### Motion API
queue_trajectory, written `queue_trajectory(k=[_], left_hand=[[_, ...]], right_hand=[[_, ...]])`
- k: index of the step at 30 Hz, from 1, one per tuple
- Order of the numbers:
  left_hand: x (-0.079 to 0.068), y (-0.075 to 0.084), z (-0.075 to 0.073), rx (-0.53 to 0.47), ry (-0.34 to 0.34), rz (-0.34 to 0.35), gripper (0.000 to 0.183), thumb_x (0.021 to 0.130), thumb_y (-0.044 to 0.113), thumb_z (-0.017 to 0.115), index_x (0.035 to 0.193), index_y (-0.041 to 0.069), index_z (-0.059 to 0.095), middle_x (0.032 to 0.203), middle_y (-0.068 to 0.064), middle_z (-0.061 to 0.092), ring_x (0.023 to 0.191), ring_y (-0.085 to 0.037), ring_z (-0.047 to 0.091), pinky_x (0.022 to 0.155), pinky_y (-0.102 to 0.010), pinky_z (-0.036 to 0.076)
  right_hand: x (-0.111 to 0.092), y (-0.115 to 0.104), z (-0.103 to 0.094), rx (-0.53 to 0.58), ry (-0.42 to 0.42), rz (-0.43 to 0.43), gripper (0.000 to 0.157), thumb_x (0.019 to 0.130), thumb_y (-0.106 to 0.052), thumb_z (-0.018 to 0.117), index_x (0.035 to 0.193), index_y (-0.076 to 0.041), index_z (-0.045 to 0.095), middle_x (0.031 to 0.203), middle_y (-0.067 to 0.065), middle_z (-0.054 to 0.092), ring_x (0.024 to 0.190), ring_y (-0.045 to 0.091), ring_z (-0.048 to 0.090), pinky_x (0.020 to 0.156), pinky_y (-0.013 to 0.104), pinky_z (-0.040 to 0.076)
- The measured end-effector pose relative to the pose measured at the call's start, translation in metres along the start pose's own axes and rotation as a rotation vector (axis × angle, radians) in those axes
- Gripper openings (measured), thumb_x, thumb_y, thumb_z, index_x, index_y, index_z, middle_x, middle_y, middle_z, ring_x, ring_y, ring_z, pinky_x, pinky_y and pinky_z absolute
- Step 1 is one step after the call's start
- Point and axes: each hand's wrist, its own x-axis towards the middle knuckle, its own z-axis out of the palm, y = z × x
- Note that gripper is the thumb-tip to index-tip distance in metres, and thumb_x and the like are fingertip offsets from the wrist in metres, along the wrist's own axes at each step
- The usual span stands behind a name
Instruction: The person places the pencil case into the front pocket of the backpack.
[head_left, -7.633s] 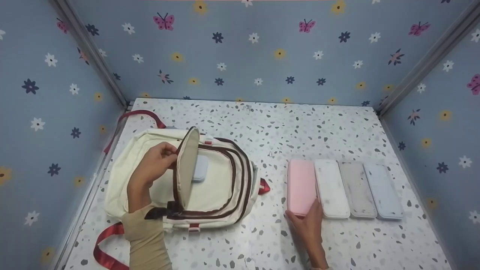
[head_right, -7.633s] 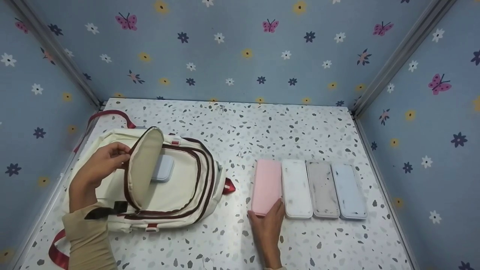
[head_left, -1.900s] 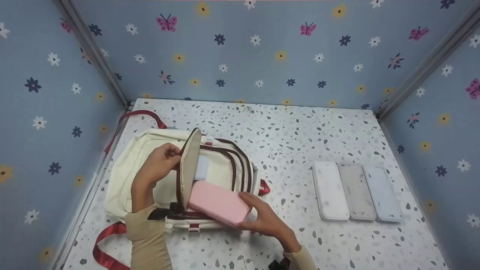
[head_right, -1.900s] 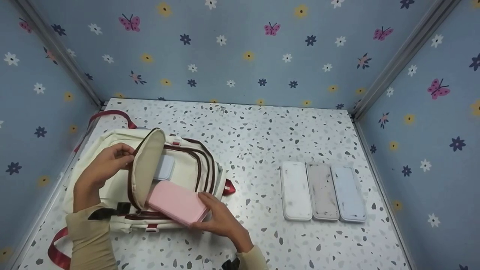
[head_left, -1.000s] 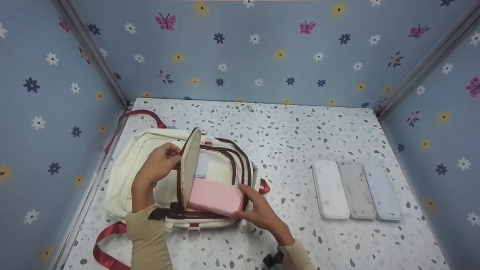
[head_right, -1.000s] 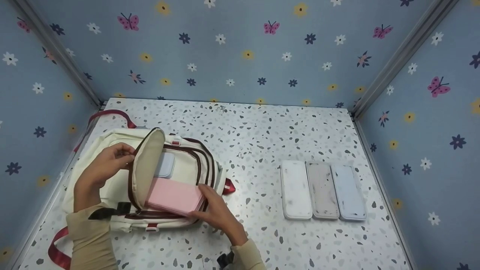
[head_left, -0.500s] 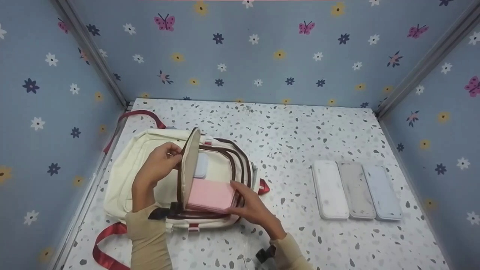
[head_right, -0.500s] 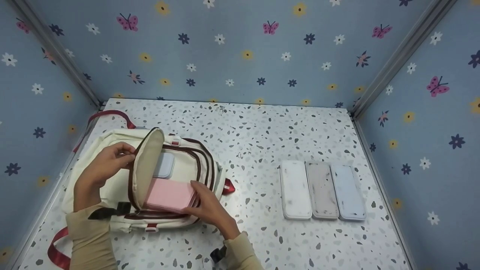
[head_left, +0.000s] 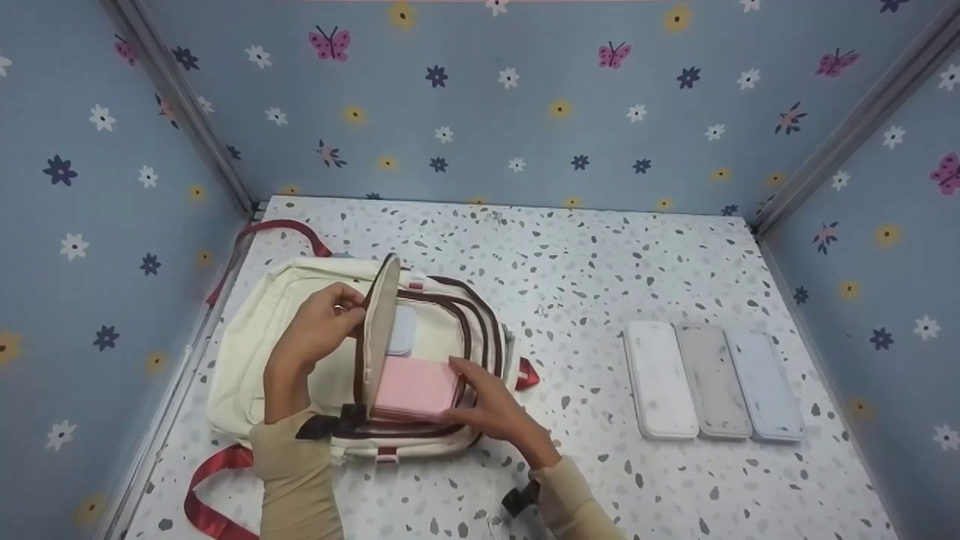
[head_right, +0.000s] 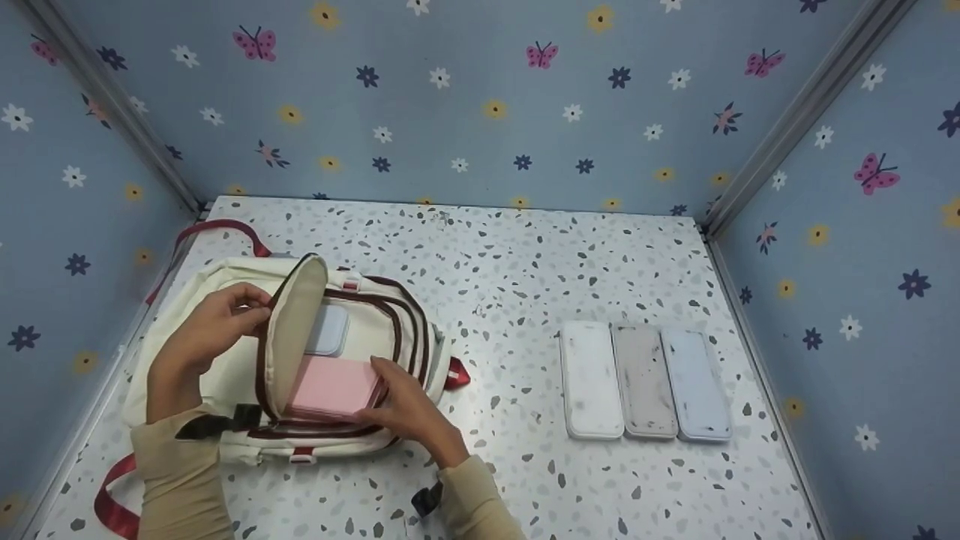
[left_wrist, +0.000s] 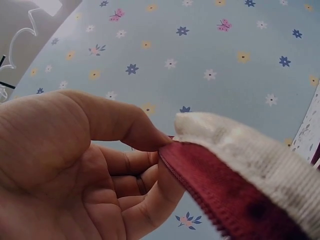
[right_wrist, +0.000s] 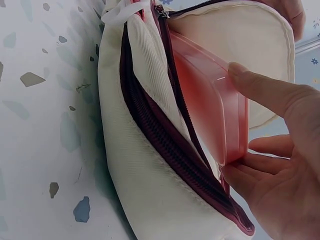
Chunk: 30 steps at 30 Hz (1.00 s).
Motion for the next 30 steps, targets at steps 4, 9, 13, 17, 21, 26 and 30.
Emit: queue_trajectory(k=[4, 9, 13, 17, 21, 26, 30], left_hand=[[0.000, 0.000, 0.000, -0.009, 0.000, -0.004, 0.021, 0.094, 0.009, 0.050, 0.109, -0.005, 0.052, 0.093, -0.009, 0.052, 0.072, -0.008, 0.062, 0.069, -0.023, 0.051], [0.001, 0.001, 0.001, -0.007, -0.001, -0.003, 0.020, 0.094, 0.008, 0.049, 0.109, -0.006, 0.052, 0.092, -0.009, 0.052, 0.071, -0.009, 0.062, 0.070, -0.024, 0.052], [0.001, 0.001, 0.001, -0.004, 0.008, -0.002, 0.020, 0.094, 0.007, 0.050, 0.108, -0.006, 0.052, 0.091, -0.009, 0.052, 0.070, -0.009, 0.061, 0.069, -0.025, 0.052], [0.001, 0.002, 0.002, -0.003, 0.015, 0.005, 0.020, 0.093, 0.007, 0.051, 0.108, -0.007, 0.053, 0.091, -0.009, 0.053, 0.070, -0.009, 0.062, 0.068, -0.023, 0.052], [0.001, 0.003, 0.002, -0.003, 0.021, 0.008, 0.021, 0.093, 0.008, 0.051, 0.108, -0.007, 0.053, 0.091, -0.010, 0.054, 0.070, -0.009, 0.062, 0.068, -0.022, 0.052], [0.000, 0.004, 0.001, 0.004, 0.025, 0.002, 0.022, 0.093, 0.009, 0.051, 0.109, -0.006, 0.053, 0.093, -0.011, 0.055, 0.071, -0.010, 0.061, 0.068, -0.022, 0.051], [0.000, 0.003, 0.001, 0.007, 0.021, -0.001, 0.022, 0.094, 0.010, 0.050, 0.110, -0.005, 0.052, 0.094, -0.010, 0.054, 0.072, -0.010, 0.061, 0.069, -0.023, 0.051]], right_hand=[[0.003, -0.001, 0.001, -0.015, -0.009, 0.013, 0.086, 0.074, -0.031, 0.081, 0.144, -0.007, 0.038, 0.147, 0.011, 0.042, 0.137, 0.026, 0.038, 0.113, 0.040, 0.030], [0.006, -0.001, 0.002, -0.038, -0.015, 0.014, 0.087, 0.074, -0.034, 0.081, 0.145, -0.009, 0.038, 0.147, 0.011, 0.042, 0.137, 0.027, 0.039, 0.113, 0.041, 0.030], [0.009, -0.001, 0.004, -0.025, -0.021, 0.009, 0.086, 0.074, -0.033, 0.081, 0.145, -0.008, 0.038, 0.147, 0.010, 0.043, 0.136, 0.025, 0.040, 0.113, 0.039, 0.030], [0.012, -0.001, 0.006, 0.005, -0.028, -0.014, 0.083, 0.075, -0.030, 0.080, 0.143, -0.004, 0.040, 0.145, 0.011, 0.044, 0.135, 0.024, 0.040, 0.112, 0.038, 0.031], [0.015, -0.001, 0.008, 0.008, -0.032, -0.034, 0.081, 0.077, -0.029, 0.079, 0.142, -0.002, 0.040, 0.144, 0.011, 0.046, 0.134, 0.026, 0.041, 0.111, 0.039, 0.033], [0.019, -0.004, 0.009, 0.011, -0.048, -0.029, 0.081, 0.077, -0.028, 0.080, 0.142, -0.002, 0.040, 0.145, 0.012, 0.045, 0.134, 0.026, 0.041, 0.111, 0.038, 0.034], [0.023, -0.005, 0.013, 0.034, -0.062, -0.001, 0.084, 0.075, -0.028, 0.081, 0.143, -0.002, 0.039, 0.146, 0.011, 0.044, 0.135, 0.024, 0.040, 0.110, 0.034, 0.034]])
